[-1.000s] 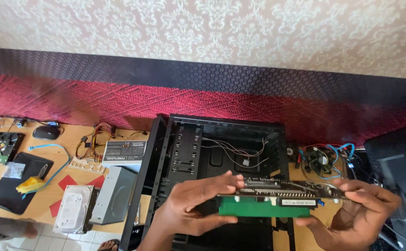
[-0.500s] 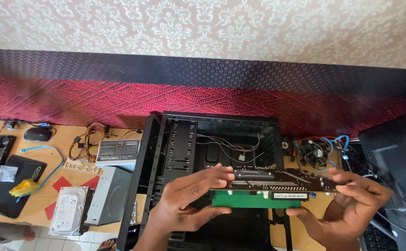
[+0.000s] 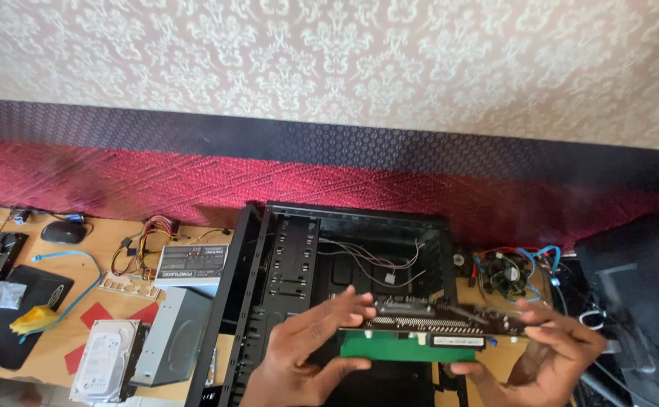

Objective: Installing a CPU and RAM modules onto a motherboard at a computer repair station.

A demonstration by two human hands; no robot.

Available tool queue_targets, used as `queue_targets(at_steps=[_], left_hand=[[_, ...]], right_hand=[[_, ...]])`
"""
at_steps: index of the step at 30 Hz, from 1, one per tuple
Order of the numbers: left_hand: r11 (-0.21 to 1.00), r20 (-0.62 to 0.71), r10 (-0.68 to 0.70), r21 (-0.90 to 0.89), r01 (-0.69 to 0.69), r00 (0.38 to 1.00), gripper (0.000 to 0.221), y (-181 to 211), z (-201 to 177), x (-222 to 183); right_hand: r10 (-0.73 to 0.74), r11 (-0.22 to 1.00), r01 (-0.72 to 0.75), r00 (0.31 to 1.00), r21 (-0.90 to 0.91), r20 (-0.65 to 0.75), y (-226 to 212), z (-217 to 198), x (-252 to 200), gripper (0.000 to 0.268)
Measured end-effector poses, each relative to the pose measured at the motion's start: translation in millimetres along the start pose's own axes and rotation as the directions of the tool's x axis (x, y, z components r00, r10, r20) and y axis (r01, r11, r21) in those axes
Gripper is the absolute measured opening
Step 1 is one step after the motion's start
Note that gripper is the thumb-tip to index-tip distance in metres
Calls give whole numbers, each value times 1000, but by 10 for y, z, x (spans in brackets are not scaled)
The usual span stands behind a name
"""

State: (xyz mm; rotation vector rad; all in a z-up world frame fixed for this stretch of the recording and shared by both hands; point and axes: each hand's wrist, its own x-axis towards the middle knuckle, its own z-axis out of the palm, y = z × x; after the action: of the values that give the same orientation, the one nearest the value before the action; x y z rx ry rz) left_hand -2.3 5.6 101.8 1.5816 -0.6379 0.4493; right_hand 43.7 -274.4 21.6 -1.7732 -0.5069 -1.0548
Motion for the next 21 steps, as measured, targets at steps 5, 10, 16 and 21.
queue_targets(at_steps=[5,10,16,21], left_hand=[[994,-55,-47,92,52,997,53,-145,21,-88],[893,-132,-439,45,448,889,62,-535,112,-503],[308,-203,-951,-593,744,233,63,-542,299,-275],[134,-138,-989,-620,773,60,58,-1483,449,-1103]], right_hand=[[24,995,-14,995,-103,94,312,-157,-174,105],[419,865,-269,852,-422,315,175,-134,-238,89],[961,277,-421,104,-864,258,38,149,43,69],[961,240,-190,-95,-952,261,358,141,-329,74]])
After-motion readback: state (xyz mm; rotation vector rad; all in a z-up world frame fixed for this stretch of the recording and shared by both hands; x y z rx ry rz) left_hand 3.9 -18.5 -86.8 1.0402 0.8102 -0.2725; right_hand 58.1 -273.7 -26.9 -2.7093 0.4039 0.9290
